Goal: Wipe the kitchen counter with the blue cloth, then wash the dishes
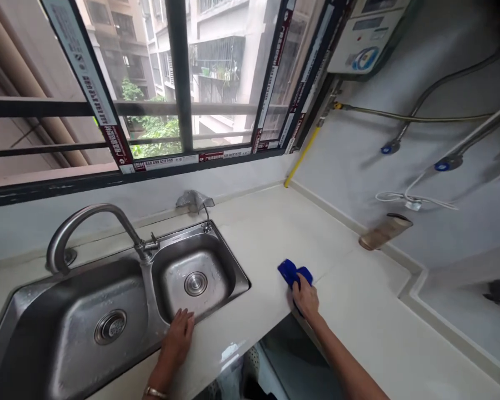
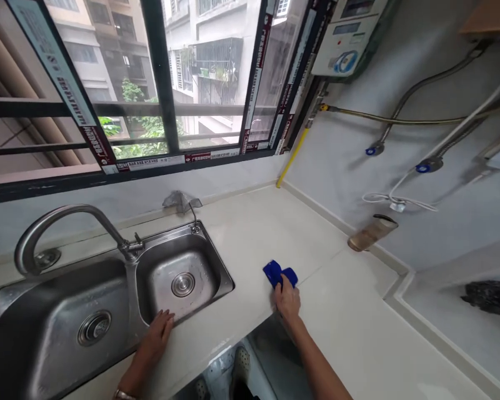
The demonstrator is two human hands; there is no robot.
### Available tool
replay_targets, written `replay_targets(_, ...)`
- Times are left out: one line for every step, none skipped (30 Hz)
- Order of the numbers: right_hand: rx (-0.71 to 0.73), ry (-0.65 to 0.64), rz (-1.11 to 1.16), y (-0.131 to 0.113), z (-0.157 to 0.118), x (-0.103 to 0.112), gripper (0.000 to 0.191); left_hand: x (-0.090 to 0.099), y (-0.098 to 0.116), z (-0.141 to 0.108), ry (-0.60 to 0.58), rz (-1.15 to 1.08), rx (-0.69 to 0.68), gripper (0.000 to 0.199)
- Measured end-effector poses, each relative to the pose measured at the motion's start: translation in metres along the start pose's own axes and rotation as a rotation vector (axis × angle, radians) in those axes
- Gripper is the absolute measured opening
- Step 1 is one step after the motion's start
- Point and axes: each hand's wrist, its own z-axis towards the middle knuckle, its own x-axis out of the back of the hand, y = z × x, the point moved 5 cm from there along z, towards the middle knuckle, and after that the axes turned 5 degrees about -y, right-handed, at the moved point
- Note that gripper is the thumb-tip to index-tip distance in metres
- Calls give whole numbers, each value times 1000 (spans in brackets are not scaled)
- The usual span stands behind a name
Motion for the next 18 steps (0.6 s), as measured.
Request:
replay_targets(38,-19,-109,5,-6,-2,51,8,-10,-5,55,-39,11,48)
replay_targets(71,-19,-199,6,-15,-5,50,18,-22,-13,114,-69,29,49)
replay_targets(94,-6,-272,3,-25,-8,50,29,-34,-23,184,-91,58,50)
replay_targets(113,8,-329,-3,-37,-13,50,40,-47,-35,257,-106,92,51)
replay_targets(134,15,-373,-12,-50,-19,51,51,-59,-49,327,-114,128,52)
replay_targets(162,16,-402,-24,-64,-25,51,62,-70,-64,391,-116,168,54)
replay_targets(200,10,-419,-37,-79,-31,52,71,-79,-79,430,-111,205,56)
replay_targets(241,0,-422,-51,-95,-37,54,79,-87,-94,459,-103,245,57)
replay_targets(283,-9,-412,-65,-111,-43,56,85,-93,-108,479,-93,291,58)
replay_targets(323,-18,-391,-78,-127,-48,58,90,-98,-122,504,-81,341,58)
replay_targets(365,-29,-363,-91,-143,-53,61,94,-101,-135,536,-67,388,59)
replay_targets(412,-45,-331,-103,-158,-59,63,98,-104,-146,575,-56,428,60)
replay_targets(466,-70,-299,-115,-172,-64,65,100,-105,-157,616,-49,460,61)
replay_targets(527,-106,-268,-127,-185,-69,66,100,-106,-166,649,-48,483,62)
replay_targets(593,-150,-239,-139,-195,-75,67,99,-106,-173,673,-51,496,62)
replay_targets(658,-199,-210,-150,-203,-79,66,98,-106,-179,691,-53,504,61)
replay_targets(718,-252,-179,-160,-208,-82,63,96,-106,-184,704,-49,501,59)
replay_targets(774,-310,-141,-169,-211,-85,60,94,-104,-188,714,-35,486,57)
